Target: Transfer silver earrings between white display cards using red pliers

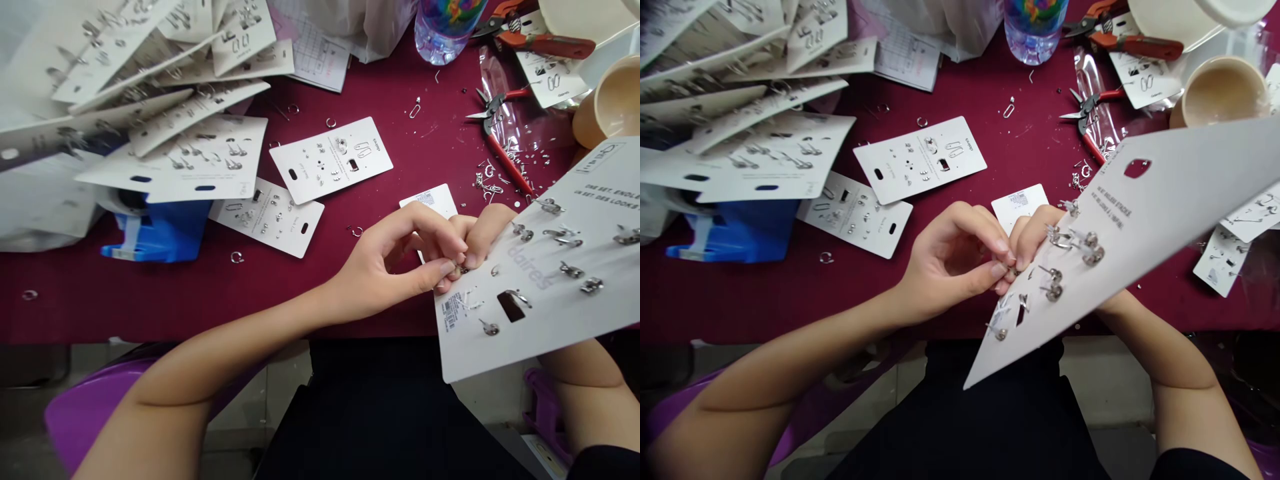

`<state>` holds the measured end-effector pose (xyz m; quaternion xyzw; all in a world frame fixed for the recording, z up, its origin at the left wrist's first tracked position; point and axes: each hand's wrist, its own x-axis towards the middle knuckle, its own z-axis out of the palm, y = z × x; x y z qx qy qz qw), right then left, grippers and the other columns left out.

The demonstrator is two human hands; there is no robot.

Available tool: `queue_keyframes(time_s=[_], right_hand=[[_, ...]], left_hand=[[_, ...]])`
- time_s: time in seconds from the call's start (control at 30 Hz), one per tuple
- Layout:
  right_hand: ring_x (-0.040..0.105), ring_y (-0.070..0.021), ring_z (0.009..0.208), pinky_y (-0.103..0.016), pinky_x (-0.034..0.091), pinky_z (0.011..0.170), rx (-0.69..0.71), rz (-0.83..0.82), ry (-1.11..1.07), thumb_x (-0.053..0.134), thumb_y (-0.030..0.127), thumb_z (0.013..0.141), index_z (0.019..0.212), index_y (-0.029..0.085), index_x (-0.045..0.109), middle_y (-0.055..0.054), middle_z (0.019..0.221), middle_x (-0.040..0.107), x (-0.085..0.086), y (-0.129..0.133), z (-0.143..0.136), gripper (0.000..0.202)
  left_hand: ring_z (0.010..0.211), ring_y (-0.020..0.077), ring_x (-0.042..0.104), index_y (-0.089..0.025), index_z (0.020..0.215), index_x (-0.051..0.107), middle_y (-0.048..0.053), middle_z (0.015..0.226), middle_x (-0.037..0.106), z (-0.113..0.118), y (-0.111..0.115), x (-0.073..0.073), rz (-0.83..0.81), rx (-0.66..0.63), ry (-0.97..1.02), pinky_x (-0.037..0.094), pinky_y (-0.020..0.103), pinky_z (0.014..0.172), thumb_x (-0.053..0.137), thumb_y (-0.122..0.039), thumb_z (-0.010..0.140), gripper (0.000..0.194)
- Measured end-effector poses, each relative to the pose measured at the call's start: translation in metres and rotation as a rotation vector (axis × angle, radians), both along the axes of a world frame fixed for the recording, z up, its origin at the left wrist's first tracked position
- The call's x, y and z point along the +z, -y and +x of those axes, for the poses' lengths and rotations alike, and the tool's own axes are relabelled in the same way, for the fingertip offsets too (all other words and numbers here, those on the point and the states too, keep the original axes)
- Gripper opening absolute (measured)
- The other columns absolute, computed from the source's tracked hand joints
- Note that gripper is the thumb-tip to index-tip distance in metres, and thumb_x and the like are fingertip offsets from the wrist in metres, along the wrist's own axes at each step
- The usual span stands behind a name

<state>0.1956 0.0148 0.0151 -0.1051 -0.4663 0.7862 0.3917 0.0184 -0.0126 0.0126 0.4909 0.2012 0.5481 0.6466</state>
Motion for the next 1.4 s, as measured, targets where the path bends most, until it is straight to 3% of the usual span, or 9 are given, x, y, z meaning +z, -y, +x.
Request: queue_keyframes(time_s=[0.23, 0.47, 0.6, 0.7, 0.87, 0.97, 1.13, 1.27, 1.4], right_hand=[[0.074, -0.0118, 0.079, -0.025, 0.064, 0.074, -0.024, 0.066, 0.060, 0.065, 0.032, 0.096, 0.094, 0.016, 0.065, 0.000, 0.089, 0.068, 0.003, 0.000, -0.001, 0.016], [0.074, -0.0125, 0.075, -0.029, 0.066, 0.070, -0.049, 0.005, 0.019, 0.064, 0.034, 0.096, 0.097, 0.019, 0.067, 0.001, 0.086, 0.068, -0.001, 0.000, -0.004, 0.016], [0.071, -0.0102, 0.067, -0.026, 0.066, 0.066, -0.093, 0.010, 0.028, 0.073, 0.037, 0.089, 0.089, 0.020, 0.066, 0.002, 0.077, 0.065, 0.001, -0.006, -0.004, 0.018], [0.065, -0.0083, 0.059, -0.026, 0.066, 0.064, -0.175, 0.012, 0.061, 0.076, 0.038, 0.087, 0.086, 0.023, 0.065, 0.004, 0.073, 0.062, 0.005, -0.013, 0.001, 0.019], [0.061, -0.0064, 0.057, -0.022, 0.065, 0.064, -0.318, -0.022, 0.082, 0.078, 0.035, 0.084, 0.083, 0.025, 0.063, 0.007, 0.070, 0.060, 0.011, -0.025, 0.010, 0.018], [0.059, -0.0054, 0.056, -0.019, 0.064, 0.064, -0.382, -0.023, 0.091, 0.086, 0.031, 0.077, 0.080, 0.026, 0.061, 0.008, 0.066, 0.056, 0.013, -0.030, 0.011, 0.025], [0.058, -0.0058, 0.059, -0.017, 0.061, 0.065, -0.457, -0.070, 0.154, 0.089, 0.035, 0.070, 0.077, 0.024, 0.058, 0.009, 0.066, 0.055, 0.014, -0.030, 0.010, 0.034], [0.058, -0.0060, 0.061, -0.016, 0.059, 0.063, -0.464, -0.082, 0.220, 0.089, 0.039, 0.069, 0.080, 0.025, 0.056, 0.009, 0.068, 0.054, 0.014, -0.026, 0.011, 0.038], [0.056, -0.0057, 0.062, -0.017, 0.056, 0.065, -0.452, -0.124, 0.256, 0.090, 0.038, 0.067, 0.079, 0.026, 0.055, 0.009, 0.071, 0.056, 0.014, -0.023, 0.011, 0.040]], left_hand=[[0.074, 0.0052, 0.066, -0.017, 0.087, 0.068, -0.001, 0.085, 0.064, -0.003, -0.004, 0.004, 0.118, 0.073, -0.137, 0.060, 0.013, 0.065, 0.070, -0.011, 0.087, 0.007], [0.071, 0.0062, 0.070, -0.021, 0.098, 0.062, -0.004, 0.086, 0.065, -0.005, -0.004, 0.002, -0.002, 0.005, -0.161, 0.060, 0.014, 0.060, 0.065, -0.015, 0.092, 0.009], [0.095, 0.0136, 0.072, -0.022, 0.105, 0.058, 0.001, 0.102, 0.068, -0.012, -0.011, 0.002, 0.051, 0.181, -0.396, 0.063, 0.023, 0.076, 0.055, -0.027, 0.099, 0.008], [0.096, 0.0145, 0.070, -0.021, 0.106, 0.058, 0.003, 0.105, 0.068, -0.020, -0.020, 0.004, 0.126, 0.314, -0.655, 0.062, 0.029, 0.083, 0.047, -0.025, 0.101, 0.012], [0.092, 0.0169, 0.064, -0.017, 0.104, 0.061, 0.004, 0.098, 0.068, -0.025, -0.026, -0.003, 0.380, 0.306, -1.062, 0.056, 0.034, 0.083, 0.052, -0.014, 0.097, 0.012], [0.088, 0.0172, 0.060, -0.015, 0.104, 0.061, 0.006, 0.097, 0.068, -0.019, -0.021, -0.013, 0.572, 0.292, -1.167, 0.053, 0.033, 0.079, 0.053, -0.011, 0.096, 0.013], [0.084, 0.0173, 0.056, -0.014, 0.100, 0.061, 0.007, 0.094, 0.067, -0.009, -0.010, -0.018, 0.728, 0.266, -1.205, 0.049, 0.029, 0.072, 0.053, -0.012, 0.096, 0.010], [0.084, 0.0179, 0.056, -0.015, 0.102, 0.063, 0.007, 0.095, 0.068, 0.000, -0.001, -0.019, 0.882, 0.164, -1.155, 0.049, 0.029, 0.073, 0.055, -0.020, 0.097, 0.010], [0.076, 0.0158, 0.054, -0.015, 0.090, 0.064, 0.005, 0.090, 0.069, 0.011, 0.006, -0.025, 1.061, 0.238, -1.139, 0.047, 0.028, 0.068, 0.059, -0.016, 0.094, 0.006]])
